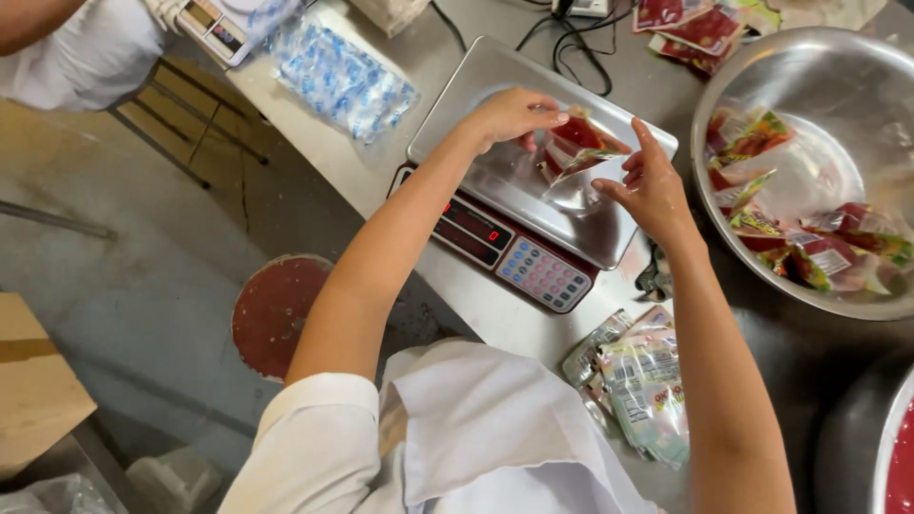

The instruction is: The person fills small plastic bags with a red liquid from a large metal bowl using a ladle, weighs the bags on a digital scale, and places them into another metal bowl.

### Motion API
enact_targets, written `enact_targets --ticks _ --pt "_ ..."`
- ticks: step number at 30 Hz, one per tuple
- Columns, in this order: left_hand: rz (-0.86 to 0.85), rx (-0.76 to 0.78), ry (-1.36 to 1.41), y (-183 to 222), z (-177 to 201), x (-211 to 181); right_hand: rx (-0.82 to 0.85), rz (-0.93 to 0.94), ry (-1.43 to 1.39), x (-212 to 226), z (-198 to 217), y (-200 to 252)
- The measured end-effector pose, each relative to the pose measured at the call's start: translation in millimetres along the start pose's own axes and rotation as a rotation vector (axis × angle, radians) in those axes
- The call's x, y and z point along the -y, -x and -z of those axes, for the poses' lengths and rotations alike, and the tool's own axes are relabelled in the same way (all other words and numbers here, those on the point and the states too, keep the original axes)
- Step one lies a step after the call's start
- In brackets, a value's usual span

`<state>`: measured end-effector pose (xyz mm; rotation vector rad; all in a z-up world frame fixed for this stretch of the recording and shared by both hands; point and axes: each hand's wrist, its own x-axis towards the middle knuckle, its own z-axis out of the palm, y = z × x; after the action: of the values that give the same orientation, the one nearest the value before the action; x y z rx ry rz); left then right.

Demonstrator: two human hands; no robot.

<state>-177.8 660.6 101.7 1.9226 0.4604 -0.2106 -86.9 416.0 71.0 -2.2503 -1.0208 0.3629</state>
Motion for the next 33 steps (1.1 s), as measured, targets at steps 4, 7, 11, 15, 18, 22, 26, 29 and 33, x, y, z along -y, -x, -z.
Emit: enact_targets --ticks 4,7,11,15,18,22,26,29,33 --pt "-0.036 0.037 -0.016 -6 3 7 -0.034 0.136 0.053 10 3 3" --pt "-0.046 0.046 0.006 -8 5 12 -0.024 0.113 0.08 31 9 4" --pt "-0.035 0.044 0.028 -4 7 11 -0.006 0.107 0.081 37 4 1" --pt "-0.045 0.049 0.038 -1 8 10 -0.009 0.174 0.15 35 -2 -2" --pt "-0.035 0.036 0.042 -4 7 11 -0.04 0.158 0.156 36 -1 -1" --pt "-0.034 0.044 0.031 0 4 9 -0.046 0.165 0.149 28 -4 -2" --pt "-0.032 0.062 0.069 5 2 3 -0.053 0.106 0.074 15 -9 -11" --pt "0.019 0.054 0.017 12 3 -2 -0.078 0.086 0.056 12 -12 -12" --pt "0.034 0.038 0.015 8 7 9 -0.092 0.095 0.021 10 -10 -8"
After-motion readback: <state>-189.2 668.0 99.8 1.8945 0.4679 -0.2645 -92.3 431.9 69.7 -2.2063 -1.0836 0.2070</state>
